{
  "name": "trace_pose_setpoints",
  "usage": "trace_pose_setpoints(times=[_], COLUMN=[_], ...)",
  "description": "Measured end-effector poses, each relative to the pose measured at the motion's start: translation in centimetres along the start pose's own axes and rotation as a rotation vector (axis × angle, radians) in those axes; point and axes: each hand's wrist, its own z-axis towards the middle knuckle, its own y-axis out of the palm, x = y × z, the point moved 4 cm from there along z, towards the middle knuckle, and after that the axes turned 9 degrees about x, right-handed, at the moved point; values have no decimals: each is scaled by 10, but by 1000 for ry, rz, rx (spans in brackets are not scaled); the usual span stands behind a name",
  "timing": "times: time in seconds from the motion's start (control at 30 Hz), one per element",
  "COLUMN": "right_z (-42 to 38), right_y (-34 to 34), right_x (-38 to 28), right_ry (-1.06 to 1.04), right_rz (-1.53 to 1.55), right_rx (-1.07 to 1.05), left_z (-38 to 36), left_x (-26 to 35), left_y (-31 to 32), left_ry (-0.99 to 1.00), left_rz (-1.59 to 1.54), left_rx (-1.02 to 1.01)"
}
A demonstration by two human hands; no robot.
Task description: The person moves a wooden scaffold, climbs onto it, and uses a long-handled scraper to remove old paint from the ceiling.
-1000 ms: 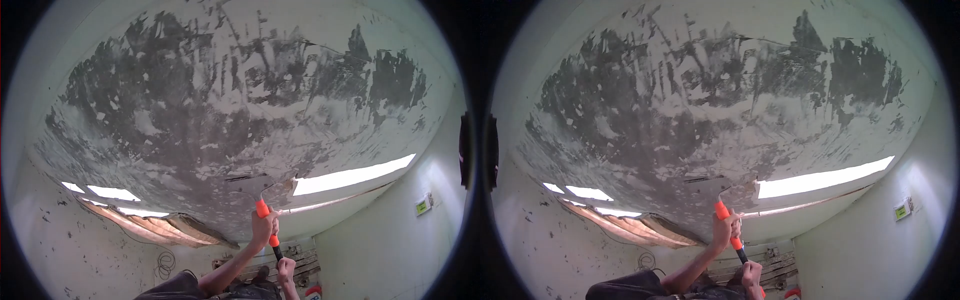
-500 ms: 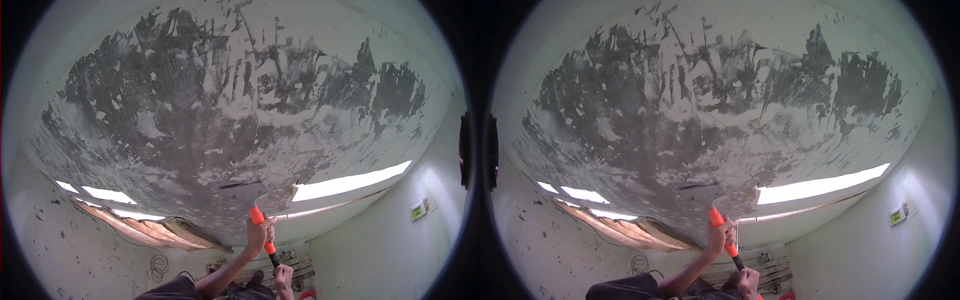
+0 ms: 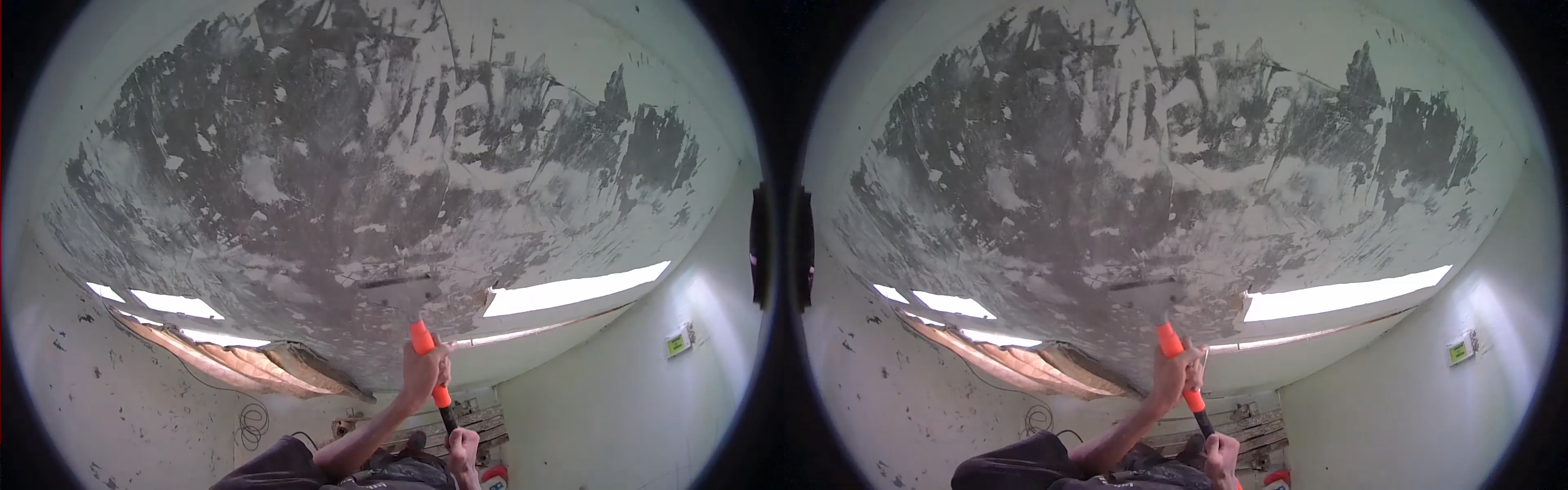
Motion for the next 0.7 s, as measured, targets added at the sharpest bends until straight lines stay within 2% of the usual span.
trace_pose_setpoints(times=[0.07,0.17,0.27,0.33,0.43,0.53,0.7], right_z=[0,2,-2,6,10,-4,13], right_y=[0,-5,-16,-5,-9,-13,-13], right_x=[2,6,-2,4,-20,-17,-24], right_ry=[-2,-1,32,-18,-56,102,-28], right_rz=[21,-37,-34,-18,-29,52,21], right_rx=[8,16,59,14,-1,-52,1], left_z=[-4,2,-5,-2,0,-6,1], left_x=[-3,0,-3,7,5,3,6], left_y=[3,8,9,6,12,10,15], left_ry=[-59,-27,-46,-29,-14,-4,41], left_rz=[65,39,-5,7,-3,23,-17], left_rx=[23,-45,-25,-34,-36,-19,-106])
